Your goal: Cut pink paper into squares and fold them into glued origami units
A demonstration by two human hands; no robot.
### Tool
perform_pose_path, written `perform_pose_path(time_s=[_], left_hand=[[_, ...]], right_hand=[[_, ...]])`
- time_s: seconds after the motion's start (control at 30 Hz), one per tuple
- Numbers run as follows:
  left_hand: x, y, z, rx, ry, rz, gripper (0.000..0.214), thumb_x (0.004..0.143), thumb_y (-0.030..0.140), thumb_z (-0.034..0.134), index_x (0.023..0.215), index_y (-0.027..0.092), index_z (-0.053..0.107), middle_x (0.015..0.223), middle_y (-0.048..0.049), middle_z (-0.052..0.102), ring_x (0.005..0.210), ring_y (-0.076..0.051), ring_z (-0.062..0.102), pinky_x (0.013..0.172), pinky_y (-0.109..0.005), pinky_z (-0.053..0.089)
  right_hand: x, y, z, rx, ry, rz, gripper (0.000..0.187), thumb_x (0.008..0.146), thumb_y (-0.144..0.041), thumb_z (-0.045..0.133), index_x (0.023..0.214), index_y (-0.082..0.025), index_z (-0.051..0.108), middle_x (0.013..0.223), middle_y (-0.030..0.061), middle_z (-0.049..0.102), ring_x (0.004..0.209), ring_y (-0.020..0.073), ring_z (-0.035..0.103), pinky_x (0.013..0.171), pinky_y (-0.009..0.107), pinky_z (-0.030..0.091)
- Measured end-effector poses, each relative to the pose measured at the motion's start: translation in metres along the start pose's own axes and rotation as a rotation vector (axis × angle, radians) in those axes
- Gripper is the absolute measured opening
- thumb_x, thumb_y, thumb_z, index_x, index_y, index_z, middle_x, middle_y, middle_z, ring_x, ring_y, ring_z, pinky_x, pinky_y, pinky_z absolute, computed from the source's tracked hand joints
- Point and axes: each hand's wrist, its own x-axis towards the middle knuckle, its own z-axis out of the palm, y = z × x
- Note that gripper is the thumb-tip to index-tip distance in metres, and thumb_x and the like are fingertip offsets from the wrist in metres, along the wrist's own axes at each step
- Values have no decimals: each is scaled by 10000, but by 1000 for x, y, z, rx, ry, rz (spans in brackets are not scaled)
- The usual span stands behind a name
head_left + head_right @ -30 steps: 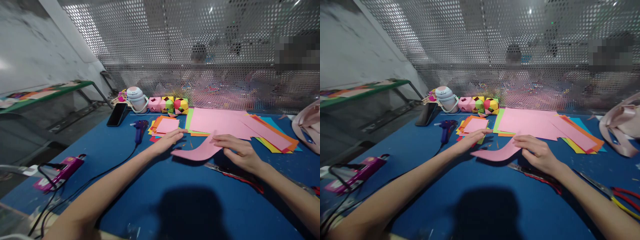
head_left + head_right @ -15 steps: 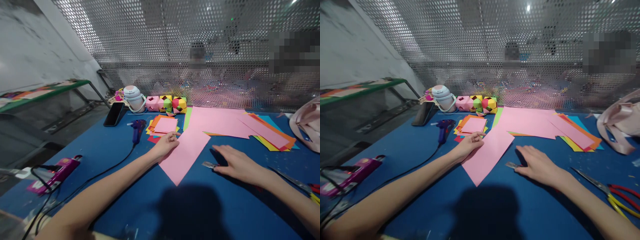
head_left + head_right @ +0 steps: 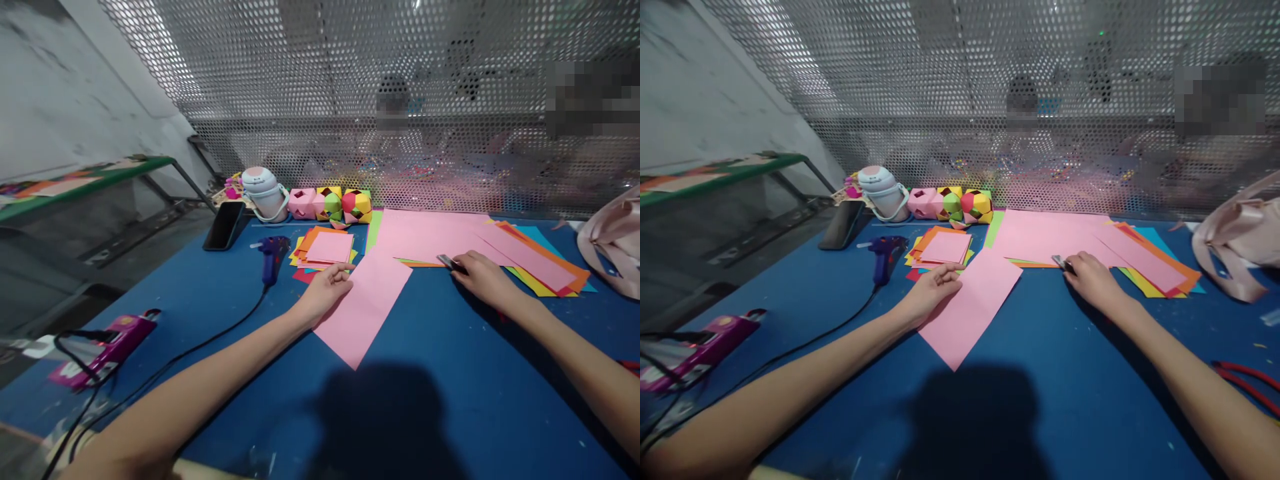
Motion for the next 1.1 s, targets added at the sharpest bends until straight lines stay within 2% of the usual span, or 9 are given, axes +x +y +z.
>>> perform_pose_path(time_s=[0.13,0.27,0.37,0.43,0.5,0.6,0.77,0.9,1.1], left_hand=[[-5,3,6,-6,-21,7,353,654,206,669,986,163,556,686,52,526,606,-77,479,597,-207,359],[-9,1,16,-13,-30,42,346,695,218,647,1018,162,538,716,47,534,625,-74,492,615,-202,376],[-10,-4,22,57,-31,87,363,740,210,601,1086,165,503,758,28,559,680,-94,536,661,-222,414],[-10,-9,22,177,-43,160,387,752,179,573,1127,168,479,855,-8,596,787,-126,576,746,-264,447],[-9,-13,20,368,-53,260,411,738,149,577,1137,172,482,1019,-60,604,960,-176,573,881,-329,436],[-8,-16,15,664,-58,363,415,714,131,599,1118,165,511,1155,-111,569,1101,-245,514,980,-413,378],[-4,-12,5,786,-90,382,347,731,178,615,1068,179,533,1050,-100,608,987,-251,553,874,-397,431],[2,-4,-7,784,-209,445,282,775,224,609,1054,195,584,1039,-84,628,972,-226,559,873,-358,422],[9,0,-19,823,-366,544,271,838,160,519,1083,205,626,1047,-76,647,998,-203,549,923,-359,385]], right_hand=[[5,-23,3,108,80,12,317,868,-385,472,979,-135,634,967,150,648,933,277,588,800,431,474],[7,-71,5,698,-28,137,324,853,-418,518,993,-162,660,825,69,709,685,183,644,616,326,521],[8,-93,6,804,-34,228,250,781,-338,603,922,-151,691,654,21,683,554,162,613,516,290,498],[7,-98,6,803,16,241,190,775,-302,602,860,-158,693,680,23,688,579,167,621,526,294,502],[3,-98,5,762,130,145,140,791,-268,592,838,-170,679,787,43,705,687,181,644,609,316,523],[-7,-97,5,650,277,-198,96,831,-182,558,855,-179,651,908,74,700,858,190,647,756,351,524],[-28,-106,13,377,191,-652,149,875,-128,493,942,-158,622,995,118,689,948,205,621,774,363,510],[-34,-120,20,157,129,-755,203,888,-100,439,895,-157,633,1003,85,696,930,204,606,752,336,468],[-33,-129,25,85,58,-745,215,910,-127,428,896,-175,637,997,65,691,920,191,581,742,320,416]])
